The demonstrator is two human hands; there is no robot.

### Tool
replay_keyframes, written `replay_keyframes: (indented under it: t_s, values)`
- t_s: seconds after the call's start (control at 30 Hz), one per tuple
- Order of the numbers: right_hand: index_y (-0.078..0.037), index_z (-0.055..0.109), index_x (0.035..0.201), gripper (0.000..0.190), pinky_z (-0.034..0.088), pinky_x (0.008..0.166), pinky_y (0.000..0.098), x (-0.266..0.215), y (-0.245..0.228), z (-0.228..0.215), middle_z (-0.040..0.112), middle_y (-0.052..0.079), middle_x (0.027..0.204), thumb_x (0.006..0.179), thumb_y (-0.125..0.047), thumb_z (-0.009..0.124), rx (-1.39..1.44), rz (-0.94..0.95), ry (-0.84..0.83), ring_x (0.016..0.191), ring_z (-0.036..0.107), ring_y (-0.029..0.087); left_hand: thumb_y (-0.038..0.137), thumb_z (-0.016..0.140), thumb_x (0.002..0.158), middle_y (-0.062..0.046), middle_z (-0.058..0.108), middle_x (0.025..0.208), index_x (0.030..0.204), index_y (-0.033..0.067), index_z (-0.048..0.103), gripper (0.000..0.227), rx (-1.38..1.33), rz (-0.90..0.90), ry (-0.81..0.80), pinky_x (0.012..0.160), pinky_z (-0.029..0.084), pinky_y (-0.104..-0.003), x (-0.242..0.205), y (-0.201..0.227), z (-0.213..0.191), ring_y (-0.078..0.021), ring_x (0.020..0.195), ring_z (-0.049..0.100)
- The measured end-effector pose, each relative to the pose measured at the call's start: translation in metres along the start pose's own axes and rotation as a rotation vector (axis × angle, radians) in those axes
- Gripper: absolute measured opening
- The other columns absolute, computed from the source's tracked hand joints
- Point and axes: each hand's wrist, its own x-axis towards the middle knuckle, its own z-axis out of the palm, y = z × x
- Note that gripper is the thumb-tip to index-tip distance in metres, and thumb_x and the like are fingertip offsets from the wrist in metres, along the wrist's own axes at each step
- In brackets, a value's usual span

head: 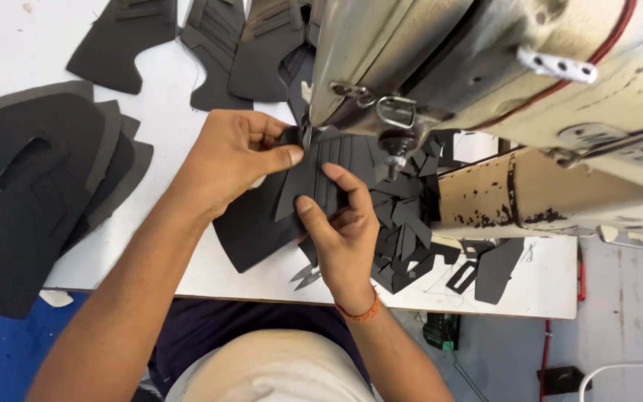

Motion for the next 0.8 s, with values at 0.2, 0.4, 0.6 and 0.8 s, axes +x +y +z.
replay_keyframes:
  t_s: [0.2, 0.4, 0.6, 0.8]
  values:
    - [0.005, 0.052, 0.135, 0.048, 0.061, 0.056, 0.0259, 0.015, -0.006, 0.002, 0.073, 0.010, 0.096, 0.091, 0.001, 0.072, 0.059, 0.024, -0.017, 0.071, 0.071, 0.011, 0.009, 0.081, 0.078, -0.007, 0.079, 0.079, 0.099, -0.0008, 0.077, 0.023, 0.049, -0.100, -0.063, 0.059, 0.058, -0.023, 0.003, 0.014, -0.007, -0.0098, 0.064, 0.071]
    - [0.007, 0.052, 0.143, 0.047, 0.062, 0.061, 0.0272, 0.005, 0.002, -0.012, 0.072, 0.009, 0.088, 0.097, 0.001, 0.065, 0.127, 0.027, -0.084, 0.070, 0.072, 0.013, 0.009, 0.081, 0.079, -0.012, 0.079, 0.083, 0.102, -0.0027, 0.075, 0.027, 0.152, -0.053, -0.137, 0.062, 0.060, -0.027, -0.010, 0.015, -0.009, -0.0136, 0.067, 0.074]
    - [0.006, 0.051, 0.147, 0.050, 0.064, 0.063, 0.0288, 0.005, -0.007, -0.021, 0.070, 0.008, 0.078, 0.099, 0.001, 0.064, 0.011, 0.035, -0.116, 0.070, 0.074, 0.016, 0.008, 0.082, 0.079, -0.011, 0.078, 0.086, 0.104, -0.0044, 0.073, 0.029, 0.225, 0.046, -0.148, 0.066, 0.060, -0.027, -0.009, 0.008, -0.011, -0.0137, 0.072, 0.074]
    - [0.005, 0.059, 0.145, 0.050, 0.053, 0.058, 0.0234, 0.033, 0.001, -0.023, 0.070, 0.006, 0.076, 0.097, 0.000, 0.069, -0.052, 0.022, -0.077, 0.065, 0.066, 0.010, -0.003, 0.079, 0.080, -0.008, 0.078, 0.088, 0.103, -0.0040, 0.075, 0.023, 0.035, 0.096, -0.121, 0.068, 0.060, -0.025, 0.014, 0.002, -0.008, -0.0114, 0.076, 0.073]
